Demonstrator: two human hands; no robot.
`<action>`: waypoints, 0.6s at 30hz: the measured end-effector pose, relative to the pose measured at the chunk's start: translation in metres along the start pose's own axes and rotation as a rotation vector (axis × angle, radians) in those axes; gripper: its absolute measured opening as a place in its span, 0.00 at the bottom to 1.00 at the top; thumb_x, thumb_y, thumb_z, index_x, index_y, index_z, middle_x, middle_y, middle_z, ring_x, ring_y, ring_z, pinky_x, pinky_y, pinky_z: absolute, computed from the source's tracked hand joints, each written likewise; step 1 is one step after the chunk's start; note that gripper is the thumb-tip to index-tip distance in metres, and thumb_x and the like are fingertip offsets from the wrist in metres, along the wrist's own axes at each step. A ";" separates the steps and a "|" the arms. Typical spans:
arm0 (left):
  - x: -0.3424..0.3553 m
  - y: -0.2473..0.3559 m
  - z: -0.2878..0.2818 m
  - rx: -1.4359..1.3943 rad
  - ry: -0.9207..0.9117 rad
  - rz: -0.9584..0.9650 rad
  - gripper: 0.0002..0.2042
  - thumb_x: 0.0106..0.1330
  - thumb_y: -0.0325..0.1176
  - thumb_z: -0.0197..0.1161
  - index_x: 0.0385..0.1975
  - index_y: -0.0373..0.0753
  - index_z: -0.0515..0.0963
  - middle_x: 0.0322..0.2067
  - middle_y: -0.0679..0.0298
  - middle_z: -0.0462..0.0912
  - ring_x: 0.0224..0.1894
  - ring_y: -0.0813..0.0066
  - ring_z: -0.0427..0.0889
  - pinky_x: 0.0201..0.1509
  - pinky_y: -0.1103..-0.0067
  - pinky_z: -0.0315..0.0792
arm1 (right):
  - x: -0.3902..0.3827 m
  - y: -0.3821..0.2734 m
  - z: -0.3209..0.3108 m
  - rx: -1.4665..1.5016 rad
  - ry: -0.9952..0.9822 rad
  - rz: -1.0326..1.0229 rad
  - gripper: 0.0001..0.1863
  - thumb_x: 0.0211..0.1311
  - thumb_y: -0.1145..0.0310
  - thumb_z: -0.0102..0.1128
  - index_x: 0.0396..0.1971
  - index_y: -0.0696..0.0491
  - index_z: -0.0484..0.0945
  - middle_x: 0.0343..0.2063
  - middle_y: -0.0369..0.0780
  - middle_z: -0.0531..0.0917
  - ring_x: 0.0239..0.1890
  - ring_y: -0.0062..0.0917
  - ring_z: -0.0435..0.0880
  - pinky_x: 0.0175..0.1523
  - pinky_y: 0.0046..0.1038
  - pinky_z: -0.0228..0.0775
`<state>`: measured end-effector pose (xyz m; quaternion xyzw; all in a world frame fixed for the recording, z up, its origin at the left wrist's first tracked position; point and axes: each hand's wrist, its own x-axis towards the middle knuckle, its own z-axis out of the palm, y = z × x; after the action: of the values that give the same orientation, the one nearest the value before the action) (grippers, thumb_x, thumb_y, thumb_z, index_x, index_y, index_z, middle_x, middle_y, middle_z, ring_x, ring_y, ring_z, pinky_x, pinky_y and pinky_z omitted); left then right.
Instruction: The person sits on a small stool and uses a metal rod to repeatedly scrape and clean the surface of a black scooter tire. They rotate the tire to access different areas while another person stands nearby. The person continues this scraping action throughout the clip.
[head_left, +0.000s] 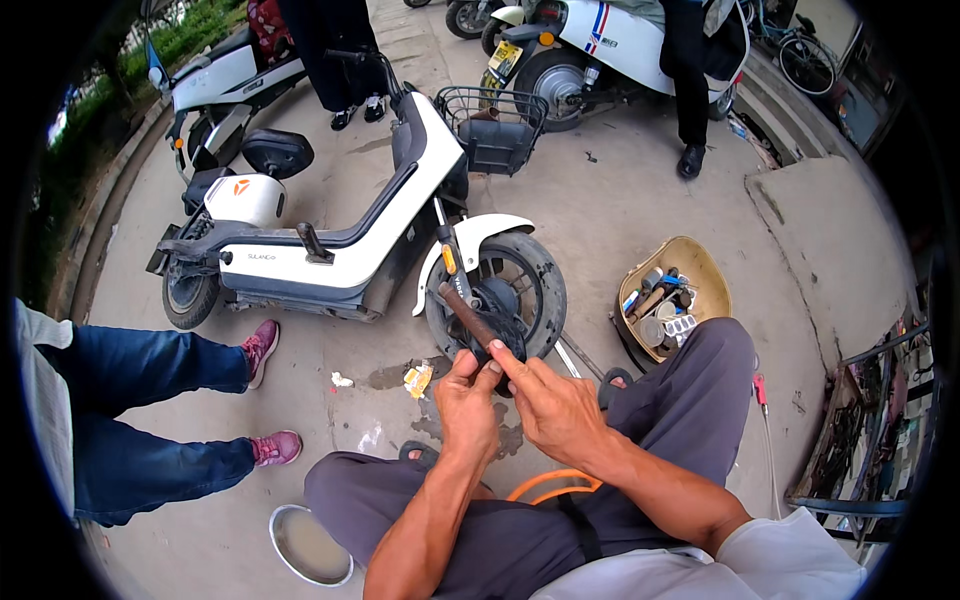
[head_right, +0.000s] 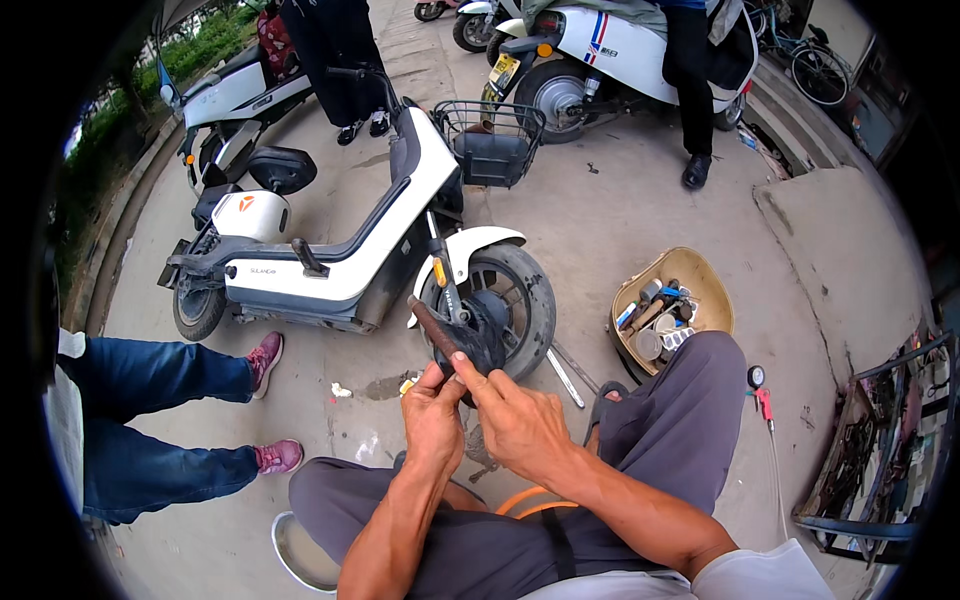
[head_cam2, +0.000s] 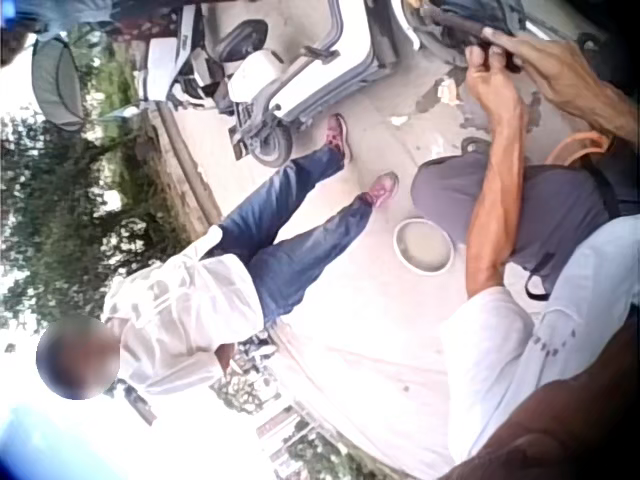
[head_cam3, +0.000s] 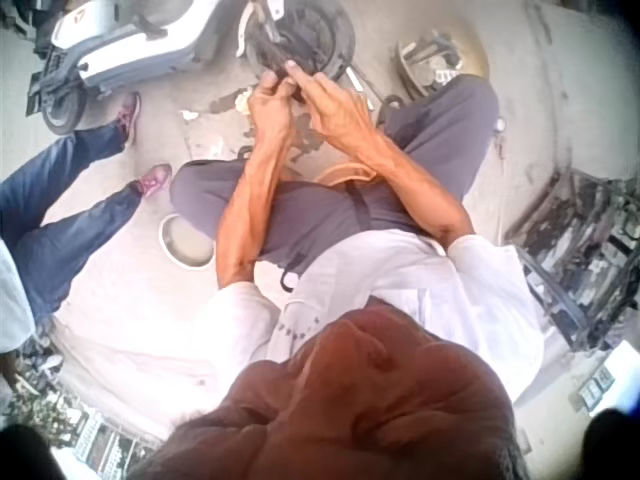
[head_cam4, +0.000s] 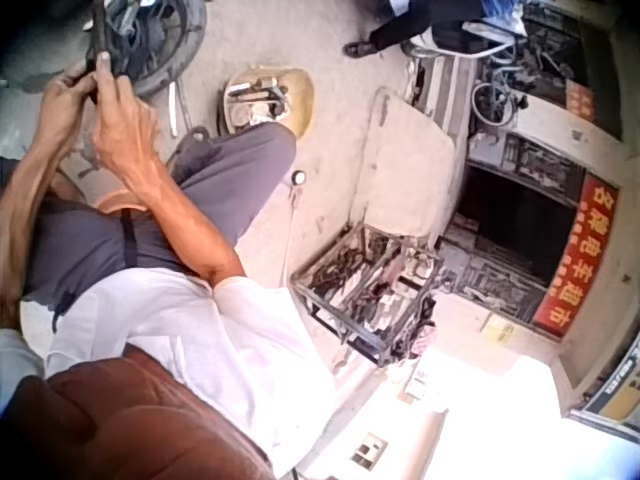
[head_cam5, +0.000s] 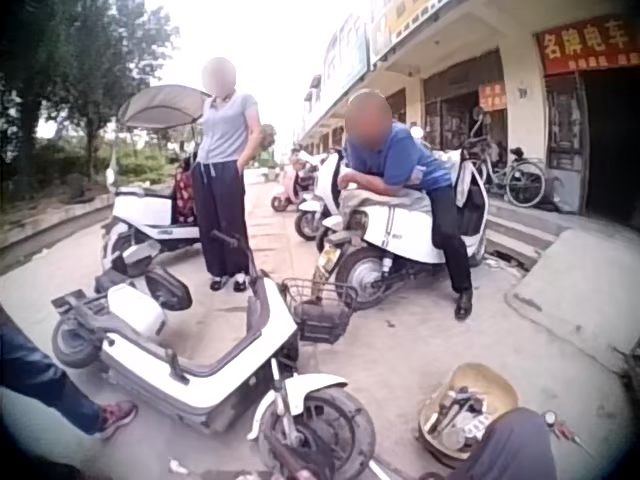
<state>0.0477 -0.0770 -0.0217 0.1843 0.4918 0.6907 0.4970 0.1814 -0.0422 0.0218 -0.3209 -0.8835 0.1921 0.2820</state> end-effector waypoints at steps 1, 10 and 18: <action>0.002 0.001 -0.002 0.010 0.002 0.033 0.11 0.67 0.16 0.57 0.45 0.29 0.82 0.41 0.63 0.85 0.43 0.77 0.80 0.50 0.80 0.72 | 0.005 0.002 0.000 0.008 0.006 -0.024 0.34 0.60 0.78 0.61 0.69 0.49 0.68 0.25 0.39 0.74 0.19 0.35 0.77 0.23 0.35 0.68; 0.001 0.000 0.001 0.062 -0.028 0.044 0.11 0.67 0.16 0.56 0.43 0.29 0.83 0.41 0.63 0.84 0.42 0.79 0.80 0.49 0.80 0.72 | -0.010 -0.001 -0.007 0.024 -0.073 0.055 0.36 0.60 0.77 0.59 0.71 0.50 0.64 0.27 0.41 0.72 0.22 0.37 0.80 0.25 0.37 0.71; 0.001 -0.005 0.004 0.060 -0.020 0.069 0.11 0.64 0.15 0.57 0.42 0.29 0.83 0.44 0.65 0.81 0.45 0.78 0.80 0.50 0.80 0.72 | -0.055 -0.002 -0.015 -0.039 -0.105 0.077 0.34 0.58 0.80 0.61 0.68 0.50 0.69 0.24 0.38 0.73 0.19 0.32 0.77 0.23 0.34 0.68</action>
<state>0.0523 -0.0742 -0.0247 0.2228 0.5008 0.6904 0.4722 0.2247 -0.0780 0.0139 -0.3495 -0.8877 0.2021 0.2212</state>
